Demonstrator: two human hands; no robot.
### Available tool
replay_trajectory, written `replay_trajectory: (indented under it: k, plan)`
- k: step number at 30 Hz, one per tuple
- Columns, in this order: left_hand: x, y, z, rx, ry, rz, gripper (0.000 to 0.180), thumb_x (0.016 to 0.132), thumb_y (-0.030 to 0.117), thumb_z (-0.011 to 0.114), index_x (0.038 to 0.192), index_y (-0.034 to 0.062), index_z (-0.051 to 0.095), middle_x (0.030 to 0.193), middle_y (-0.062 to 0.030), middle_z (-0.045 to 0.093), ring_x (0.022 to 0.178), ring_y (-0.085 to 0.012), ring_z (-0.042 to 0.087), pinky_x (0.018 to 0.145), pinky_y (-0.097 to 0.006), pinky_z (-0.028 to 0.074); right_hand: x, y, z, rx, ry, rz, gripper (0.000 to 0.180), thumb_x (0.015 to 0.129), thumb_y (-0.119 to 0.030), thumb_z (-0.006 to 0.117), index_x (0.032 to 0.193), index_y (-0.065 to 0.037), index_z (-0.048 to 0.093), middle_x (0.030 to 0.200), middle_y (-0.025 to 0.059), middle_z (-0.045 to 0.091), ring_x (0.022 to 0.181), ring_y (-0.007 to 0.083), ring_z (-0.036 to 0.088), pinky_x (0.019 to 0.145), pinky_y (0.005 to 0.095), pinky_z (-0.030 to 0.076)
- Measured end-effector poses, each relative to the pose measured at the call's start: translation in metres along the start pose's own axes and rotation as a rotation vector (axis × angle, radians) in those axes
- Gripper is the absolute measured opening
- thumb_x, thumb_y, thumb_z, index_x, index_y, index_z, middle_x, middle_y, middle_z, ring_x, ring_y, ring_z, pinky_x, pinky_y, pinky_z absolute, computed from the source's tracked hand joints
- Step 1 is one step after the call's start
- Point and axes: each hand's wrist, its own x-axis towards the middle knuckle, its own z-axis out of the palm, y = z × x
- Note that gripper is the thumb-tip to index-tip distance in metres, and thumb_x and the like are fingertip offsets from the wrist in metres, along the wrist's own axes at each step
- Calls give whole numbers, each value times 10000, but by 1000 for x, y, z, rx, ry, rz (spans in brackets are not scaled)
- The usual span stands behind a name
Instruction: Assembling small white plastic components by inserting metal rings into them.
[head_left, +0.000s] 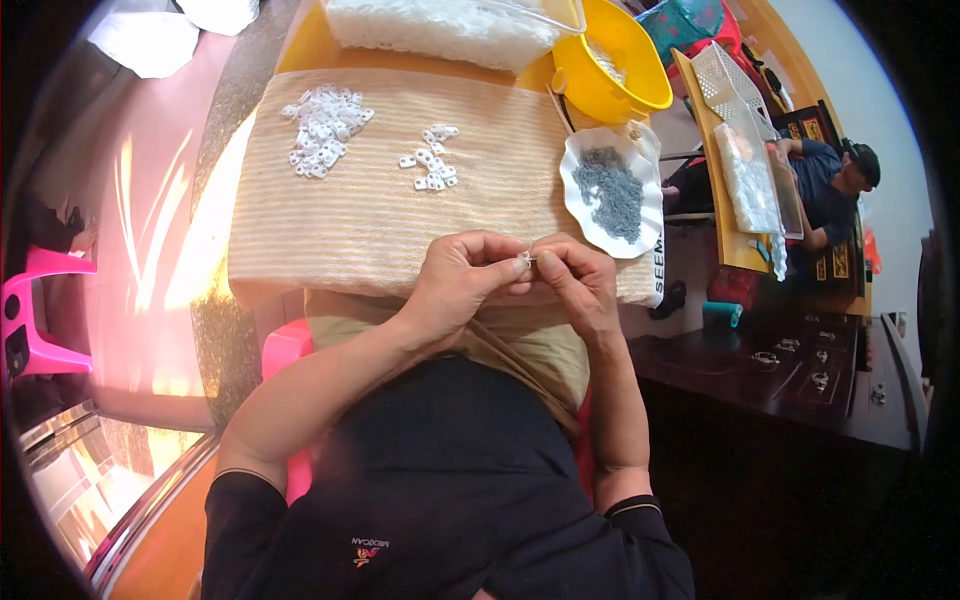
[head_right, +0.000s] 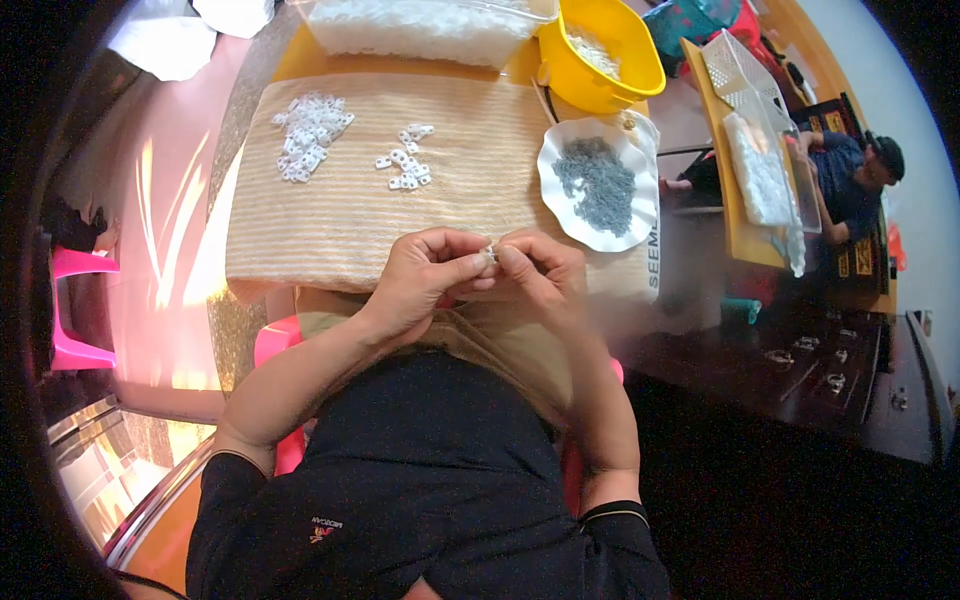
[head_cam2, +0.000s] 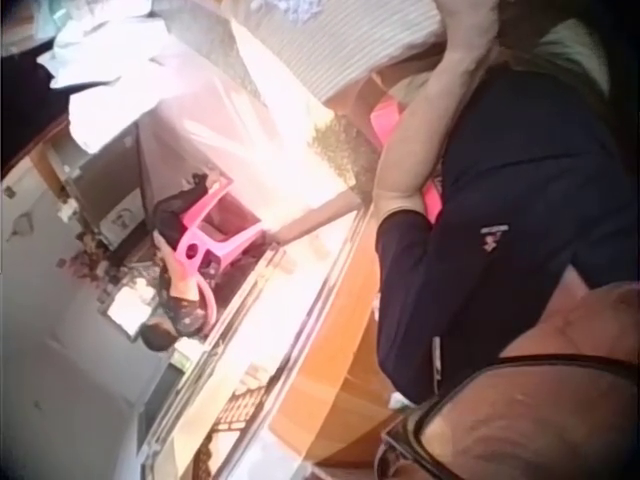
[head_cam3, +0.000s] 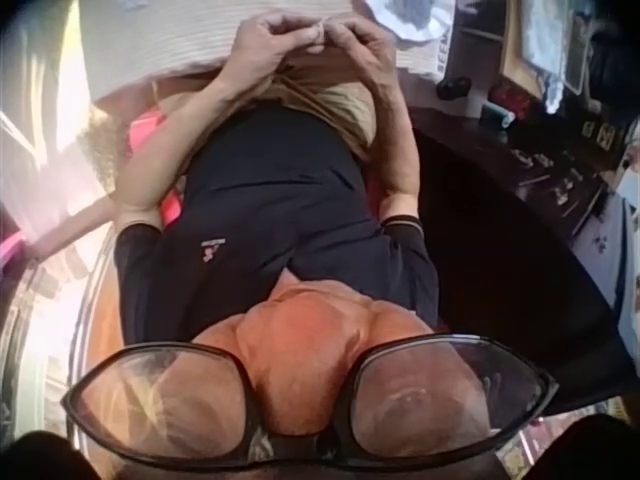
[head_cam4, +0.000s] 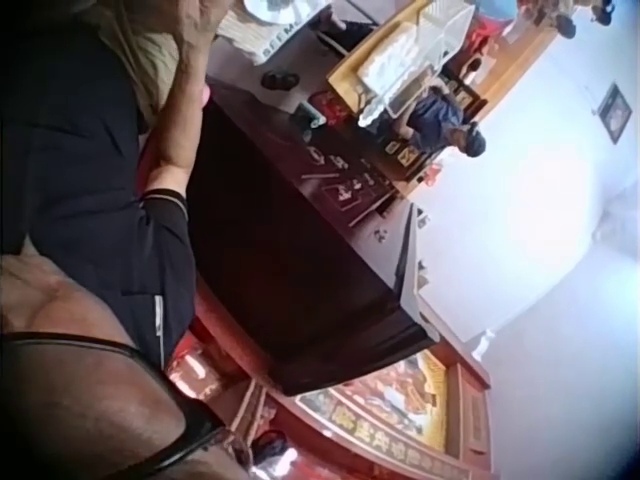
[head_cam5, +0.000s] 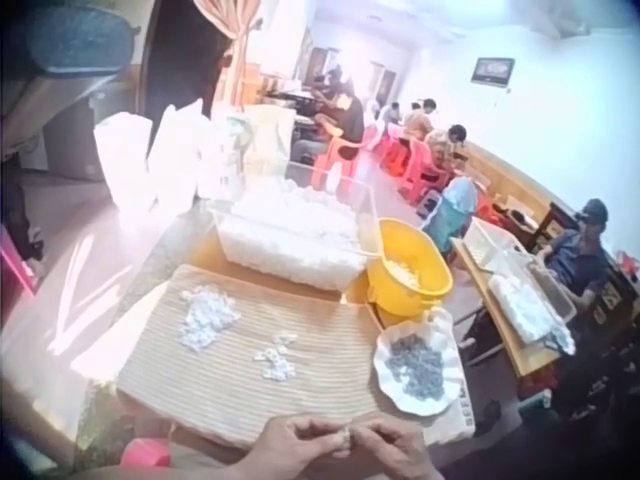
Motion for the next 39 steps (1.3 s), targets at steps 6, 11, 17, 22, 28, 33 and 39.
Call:
replay_trajectory:
  k: [6, 11, 17, 22, 28, 33, 39]
  plan:
    - [-4, 18, 6, -142, 47, -43, 174, 883, 26, 622, 1052, -13, 606, 905, -92, 662, 816, -158, 660, 761, -281, 566, 22, -16, -15, 12, 31, 80, 189, 953, -125, 553, 906, 43, 628, 807, 54, 611, 717, 112, 593, 690, 248, 490]
    - [-11, 27, 10, -256, -2, 23, 178, 880, 16, 622, 1056, -1, 604, 923, -92, 659, 825, -168, 667, 781, -302, 577, 67, -20, 4, -211, 21, -26, 133, 878, -83, 639, 942, 31, 662, 726, 15, 611, 643, 62, 574, 577, 208, 463]
    - [-18, 30, 17, -239, -52, 55, 161, 870, 6, 631, 1031, -1, 618, 920, -96, 663, 837, -169, 670, 776, -314, 584, 118, -3, 40, -587, -36, -310, 144, 805, -113, 685, 941, -67, 696, 765, 120, 636, 667, 242, 624, 593, 343, 489]
    - [-20, 34, 17, -243, -63, 78, 148, 867, 5, 635, 1014, -5, 624, 896, -97, 668, 815, -166, 673, 774, -313, 585, 137, -5, 63, -874, -128, -294, 154, 828, -174, 610, 916, -80, 694, 873, 149, 625, 805, 356, 611, 698, 445, 485]
    - [-18, 37, 16, -254, -73, 88, 142, 868, 12, 639, 1008, -6, 625, 881, -99, 670, 801, -165, 673, 760, -303, 584, 146, -11, 70, -986, -185, -234, 177, 829, -208, 636, 918, -63, 687, 890, 149, 633, 868, 348, 613, 752, 425, 481]
    - [-17, 34, 14, -233, -85, 96, 139, 868, 15, 639, 1005, -6, 624, 889, -100, 669, 804, -162, 671, 758, -301, 584, 143, -11, 75, -904, -186, -223, 170, 804, -200, 660, 880, -48, 665, 913, 155, 640, 885, 349, 614, 773, 411, 482]
    - [-17, 33, 16, -230, -69, 84, 146, 870, 20, 639, 1013, -4, 623, 896, -96, 667, 803, -157, 667, 753, -299, 584, 132, 0, 66, -793, -110, -192, 171, 780, -163, 688, 892, -38, 660, 753, 140, 645, 680, 308, 636, 630, 370, 504]
